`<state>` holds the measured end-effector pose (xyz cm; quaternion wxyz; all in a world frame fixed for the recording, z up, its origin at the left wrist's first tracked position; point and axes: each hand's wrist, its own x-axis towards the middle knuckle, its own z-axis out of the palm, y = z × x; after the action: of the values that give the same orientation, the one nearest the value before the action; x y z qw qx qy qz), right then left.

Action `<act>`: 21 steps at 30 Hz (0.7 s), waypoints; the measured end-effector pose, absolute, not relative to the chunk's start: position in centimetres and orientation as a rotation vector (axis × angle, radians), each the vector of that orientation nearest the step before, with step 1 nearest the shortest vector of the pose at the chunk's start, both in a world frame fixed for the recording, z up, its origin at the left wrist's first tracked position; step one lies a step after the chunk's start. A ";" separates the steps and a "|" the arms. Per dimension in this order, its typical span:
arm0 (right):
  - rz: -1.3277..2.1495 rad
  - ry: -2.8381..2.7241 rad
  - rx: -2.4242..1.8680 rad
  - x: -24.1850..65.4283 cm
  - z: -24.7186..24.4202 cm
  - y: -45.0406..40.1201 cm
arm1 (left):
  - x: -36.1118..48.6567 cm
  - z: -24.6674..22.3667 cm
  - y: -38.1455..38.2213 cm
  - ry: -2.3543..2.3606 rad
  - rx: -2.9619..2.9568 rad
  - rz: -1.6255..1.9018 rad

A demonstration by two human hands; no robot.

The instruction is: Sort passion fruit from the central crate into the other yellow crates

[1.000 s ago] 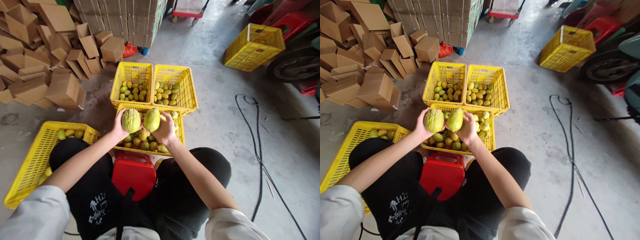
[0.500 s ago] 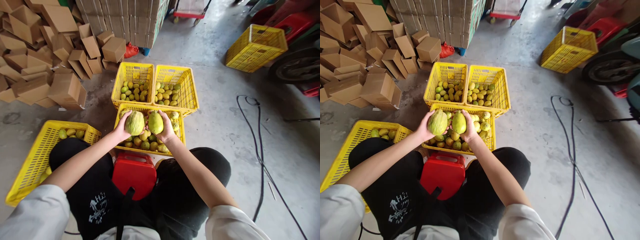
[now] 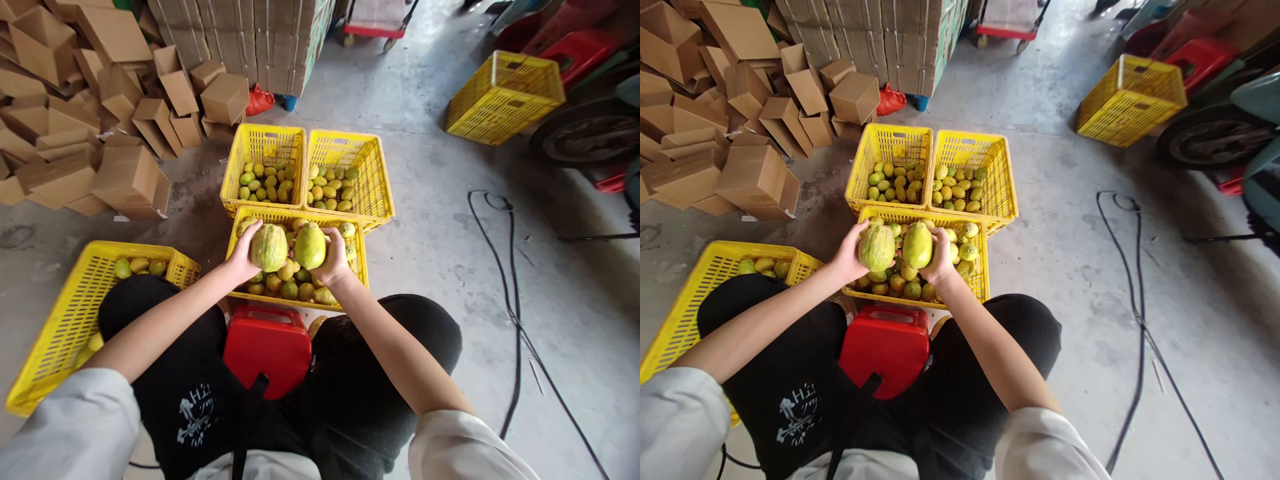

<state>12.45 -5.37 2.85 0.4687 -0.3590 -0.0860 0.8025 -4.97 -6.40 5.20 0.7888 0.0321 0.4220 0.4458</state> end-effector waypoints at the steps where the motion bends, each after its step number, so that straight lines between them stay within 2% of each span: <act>1: 1.958 -0.212 -0.880 12.5 2.7 -5.4 | -5.0 5.2 -6.3 0.902 0.071 0.990; 12: 1.851 -0.281 -0.856 12.6 3.3 -5.0 | -5.1 4.9 -5.6 0.943 0.107 1.026; 21: 1.927 -0.128 -0.952 12.3 3.3 -5.2 | -5.0 4.3 -5.9 1.011 -0.006 1.061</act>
<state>12.28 -5.18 3.31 0.4744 -0.3891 -0.0522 0.7880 -4.98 -5.88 4.26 0.7432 -0.0029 0.4616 0.4843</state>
